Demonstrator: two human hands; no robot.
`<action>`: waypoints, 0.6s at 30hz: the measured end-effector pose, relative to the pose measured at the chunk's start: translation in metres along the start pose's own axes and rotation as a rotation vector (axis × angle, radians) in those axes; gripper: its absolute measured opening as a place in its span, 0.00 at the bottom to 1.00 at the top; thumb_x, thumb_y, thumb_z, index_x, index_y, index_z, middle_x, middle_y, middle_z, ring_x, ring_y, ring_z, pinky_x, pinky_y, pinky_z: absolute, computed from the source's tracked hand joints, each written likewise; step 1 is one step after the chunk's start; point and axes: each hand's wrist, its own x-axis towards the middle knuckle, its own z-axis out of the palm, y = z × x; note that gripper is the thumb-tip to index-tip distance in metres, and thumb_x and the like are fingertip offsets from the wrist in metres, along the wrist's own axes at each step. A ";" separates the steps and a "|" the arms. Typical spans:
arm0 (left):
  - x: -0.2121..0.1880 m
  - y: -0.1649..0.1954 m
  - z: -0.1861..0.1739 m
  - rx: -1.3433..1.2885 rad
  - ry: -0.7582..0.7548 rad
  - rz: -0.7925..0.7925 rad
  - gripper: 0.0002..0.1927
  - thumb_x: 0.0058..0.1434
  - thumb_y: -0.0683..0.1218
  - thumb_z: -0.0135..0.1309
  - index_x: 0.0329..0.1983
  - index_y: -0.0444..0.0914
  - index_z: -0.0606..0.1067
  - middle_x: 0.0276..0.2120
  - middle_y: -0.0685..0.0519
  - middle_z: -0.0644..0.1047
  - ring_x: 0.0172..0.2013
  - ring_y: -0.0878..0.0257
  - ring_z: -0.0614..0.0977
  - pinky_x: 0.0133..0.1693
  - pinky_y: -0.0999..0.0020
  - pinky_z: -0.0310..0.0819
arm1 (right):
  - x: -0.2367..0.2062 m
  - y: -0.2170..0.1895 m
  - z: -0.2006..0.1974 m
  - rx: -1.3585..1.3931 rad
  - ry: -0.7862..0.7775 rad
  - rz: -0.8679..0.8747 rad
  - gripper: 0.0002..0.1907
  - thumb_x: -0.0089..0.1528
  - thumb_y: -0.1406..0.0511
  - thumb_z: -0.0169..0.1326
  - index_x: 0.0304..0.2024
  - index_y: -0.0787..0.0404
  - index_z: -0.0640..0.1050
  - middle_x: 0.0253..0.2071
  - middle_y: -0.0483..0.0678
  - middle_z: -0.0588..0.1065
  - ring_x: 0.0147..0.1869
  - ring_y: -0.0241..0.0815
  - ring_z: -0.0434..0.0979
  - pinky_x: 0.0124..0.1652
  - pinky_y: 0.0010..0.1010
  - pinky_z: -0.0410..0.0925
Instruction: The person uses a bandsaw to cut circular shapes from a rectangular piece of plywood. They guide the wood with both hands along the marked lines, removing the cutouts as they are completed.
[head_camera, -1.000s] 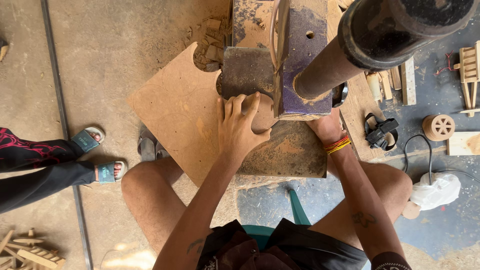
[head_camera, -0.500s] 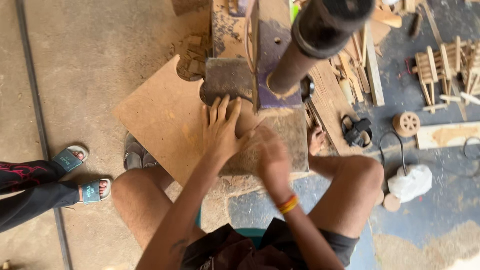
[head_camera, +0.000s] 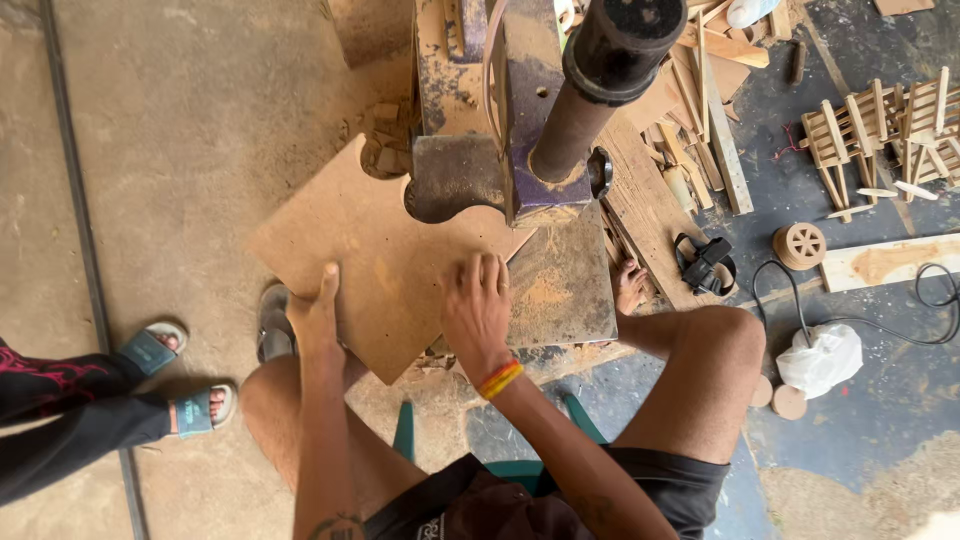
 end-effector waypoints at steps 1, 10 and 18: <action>0.000 -0.006 -0.001 -0.026 0.006 -0.020 0.40 0.56 0.52 0.70 0.65 0.29 0.66 0.60 0.43 0.75 0.58 0.53 0.77 0.59 0.61 0.72 | 0.011 -0.004 0.002 0.045 -0.095 -0.068 0.18 0.73 0.58 0.42 0.57 0.59 0.76 0.65 0.61 0.68 0.75 0.63 0.60 0.71 0.55 0.56; 0.030 -0.019 0.002 -0.096 0.005 0.000 0.35 0.57 0.49 0.68 0.64 0.30 0.70 0.57 0.46 0.78 0.54 0.57 0.80 0.56 0.64 0.76 | 0.057 -0.013 0.026 0.224 0.238 -0.020 0.44 0.70 0.41 0.36 0.74 0.68 0.58 0.78 0.63 0.53 0.83 0.57 0.48 0.76 0.51 0.42; 0.057 -0.022 0.017 -0.092 0.003 -0.002 0.33 0.57 0.49 0.68 0.62 0.30 0.72 0.55 0.46 0.79 0.53 0.57 0.81 0.55 0.65 0.76 | 0.086 -0.010 0.028 0.253 0.168 0.002 0.47 0.67 0.38 0.37 0.75 0.65 0.58 0.78 0.63 0.52 0.83 0.56 0.46 0.76 0.53 0.41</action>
